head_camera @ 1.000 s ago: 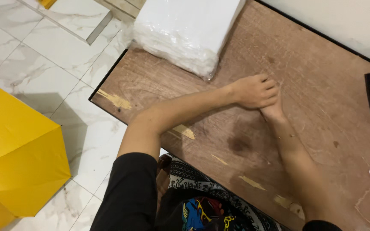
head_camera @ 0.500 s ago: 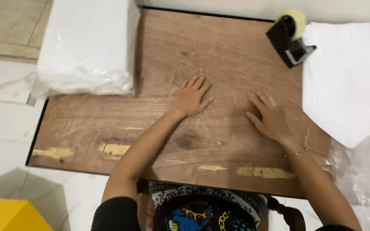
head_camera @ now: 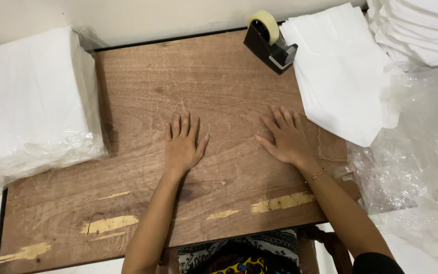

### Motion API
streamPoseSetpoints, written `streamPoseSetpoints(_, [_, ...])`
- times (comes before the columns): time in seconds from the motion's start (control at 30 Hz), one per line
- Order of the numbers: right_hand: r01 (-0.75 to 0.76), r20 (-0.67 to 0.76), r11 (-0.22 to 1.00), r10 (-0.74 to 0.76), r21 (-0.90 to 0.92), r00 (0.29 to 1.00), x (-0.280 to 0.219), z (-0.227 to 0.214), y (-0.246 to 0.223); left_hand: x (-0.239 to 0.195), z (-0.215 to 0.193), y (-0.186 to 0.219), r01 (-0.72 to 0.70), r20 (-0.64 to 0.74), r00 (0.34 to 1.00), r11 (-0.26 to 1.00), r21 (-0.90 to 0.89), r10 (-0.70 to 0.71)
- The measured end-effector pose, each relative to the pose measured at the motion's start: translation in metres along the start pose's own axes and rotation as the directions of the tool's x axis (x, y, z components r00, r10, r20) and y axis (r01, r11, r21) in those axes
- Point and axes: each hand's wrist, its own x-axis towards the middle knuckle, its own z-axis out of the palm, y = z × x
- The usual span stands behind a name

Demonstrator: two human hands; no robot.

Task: The person packs stacks of white fabric items into large plastic bags, seals the bags with tape from a dispenser, and سپس organizes the stacks on a wooden table.

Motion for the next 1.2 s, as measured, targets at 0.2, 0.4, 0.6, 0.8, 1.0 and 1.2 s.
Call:
streamPoseSetpoints(0.2, [-0.048,0.023,0.999,0.047,0.026,0.999,0.002,-0.002,-0.008,-0.005,0.008,-0.002,0.011,-0.083,0.997,1.0,-0.009,-0.012])
streamPoseSetpoints(0.4, [-0.047,0.047,0.998,0.044,0.052,0.998,-0.001,-0.009,-0.013,-0.009,0.014,-0.005,0.021,-0.121,0.993,0.999,0.036,-0.017])
streamPoseSetpoints(0.6, [-0.032,0.044,0.995,0.028,0.09,0.999,-0.001,-0.006,-0.009,-0.009,0.01,-0.005,0.021,-0.115,0.993,1.0,0.018,-0.018])
streamPoseSetpoints(0.8, [0.018,0.027,0.907,-0.032,0.42,0.999,-0.018,-0.041,0.023,0.008,0.037,-0.003,-0.013,-0.276,0.961,1.0,-0.004,0.012])
streamPoseSetpoints(1.0, [-0.037,-0.802,0.968,0.227,0.248,0.552,-0.012,0.01,0.186,0.06,0.04,0.115,-0.309,-0.246,0.947,0.789,-0.531,0.205])
streamPoseSetpoints(1.2, [-0.627,-0.377,0.726,0.685,0.282,0.623,-0.025,-0.006,0.2,0.126,0.093,0.224,-0.038,0.025,0.975,0.281,-0.959,0.219])
